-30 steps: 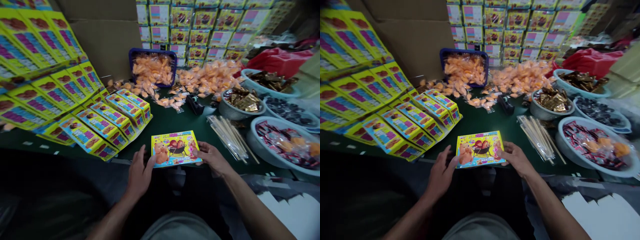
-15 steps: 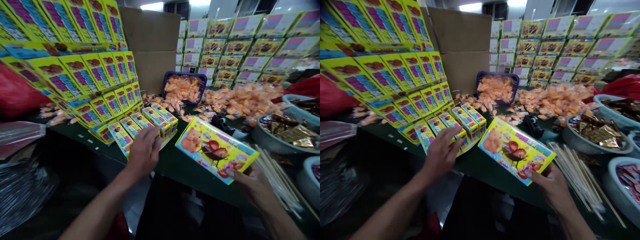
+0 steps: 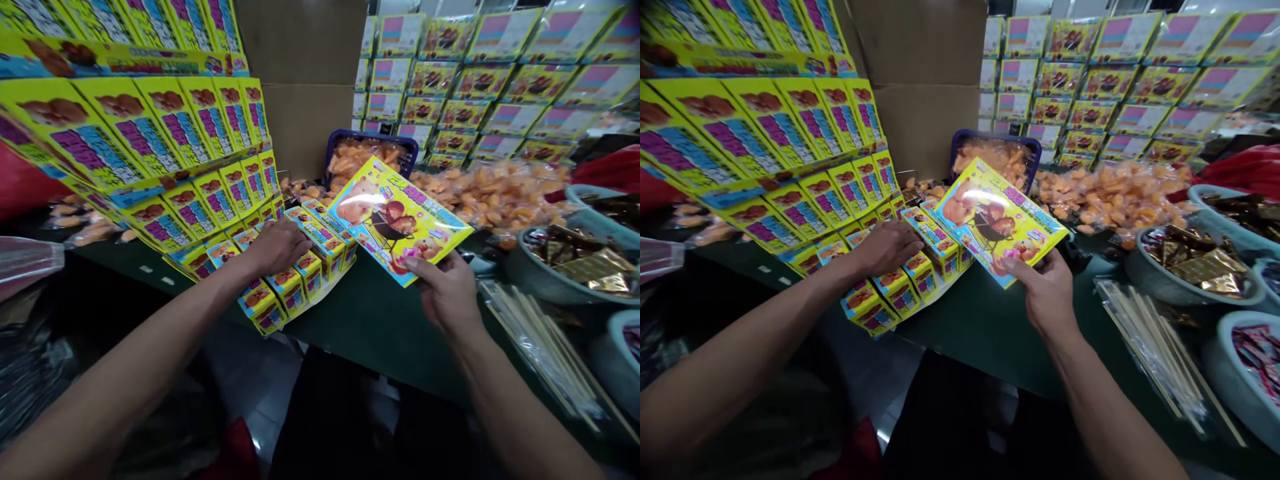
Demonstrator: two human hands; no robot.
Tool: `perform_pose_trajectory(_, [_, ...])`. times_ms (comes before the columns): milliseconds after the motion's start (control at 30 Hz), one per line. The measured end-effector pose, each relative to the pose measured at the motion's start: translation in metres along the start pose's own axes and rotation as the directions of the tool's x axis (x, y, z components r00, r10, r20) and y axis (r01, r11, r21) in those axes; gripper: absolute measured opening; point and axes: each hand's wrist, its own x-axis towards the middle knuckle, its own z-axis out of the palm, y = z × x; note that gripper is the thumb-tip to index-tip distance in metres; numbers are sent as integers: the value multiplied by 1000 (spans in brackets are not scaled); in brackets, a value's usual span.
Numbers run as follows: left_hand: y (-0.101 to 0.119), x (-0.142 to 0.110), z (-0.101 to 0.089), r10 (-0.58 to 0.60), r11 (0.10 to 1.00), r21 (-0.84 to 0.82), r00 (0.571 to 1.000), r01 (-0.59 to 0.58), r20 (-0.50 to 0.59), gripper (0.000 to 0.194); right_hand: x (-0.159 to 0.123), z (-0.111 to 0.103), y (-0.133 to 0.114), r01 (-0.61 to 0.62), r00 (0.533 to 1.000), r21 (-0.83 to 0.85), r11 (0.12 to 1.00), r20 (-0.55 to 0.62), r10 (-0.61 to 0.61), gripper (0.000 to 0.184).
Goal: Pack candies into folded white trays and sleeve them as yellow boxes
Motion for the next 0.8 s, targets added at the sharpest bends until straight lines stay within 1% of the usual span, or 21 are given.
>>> perform_pose_trajectory(167, [1,-6,1,-11,996,-87,1000,9,-20,53,10,28,10,78,992,-51,996,100,-72,55])
perform_pose_trajectory(267, [4,-7,-1,-28,994,-105,1000,27,-7,52,10,46,19,60,989,-72,996,140,-50,55])
perform_pose_trajectory(333, [6,-7,-2,-28,995,-97,1000,29,11,52,9,58,25,23,990,-60,998,138,-14,58])
perform_pose_trajectory(400, [6,-7,-2,-37,995,-92,999,39,24,52,9,69,28,-22,991,-51,998,130,28,65])
perform_pose_trajectory(467, [6,-8,0,-57,994,-95,998,59,20,51,10,78,31,-52,987,-62,997,147,61,76])
perform_pose_trajectory(600, [6,-9,4,-65,996,-65,998,65,5,53,15,90,37,-40,964,-103,994,257,66,109])
perform_pose_trajectory(667, [6,-9,5,-55,997,-60,998,54,-17,52,17,94,41,-23,961,-121,992,271,55,123])
perform_pose_trajectory(733, [7,-10,5,-53,997,-62,998,51,-29,52,19,98,46,14,965,-134,991,261,22,128])
perform_pose_trajectory(800, [7,-10,4,-64,997,-52,998,64,-11,52,19,101,51,69,965,-137,988,259,-31,124])
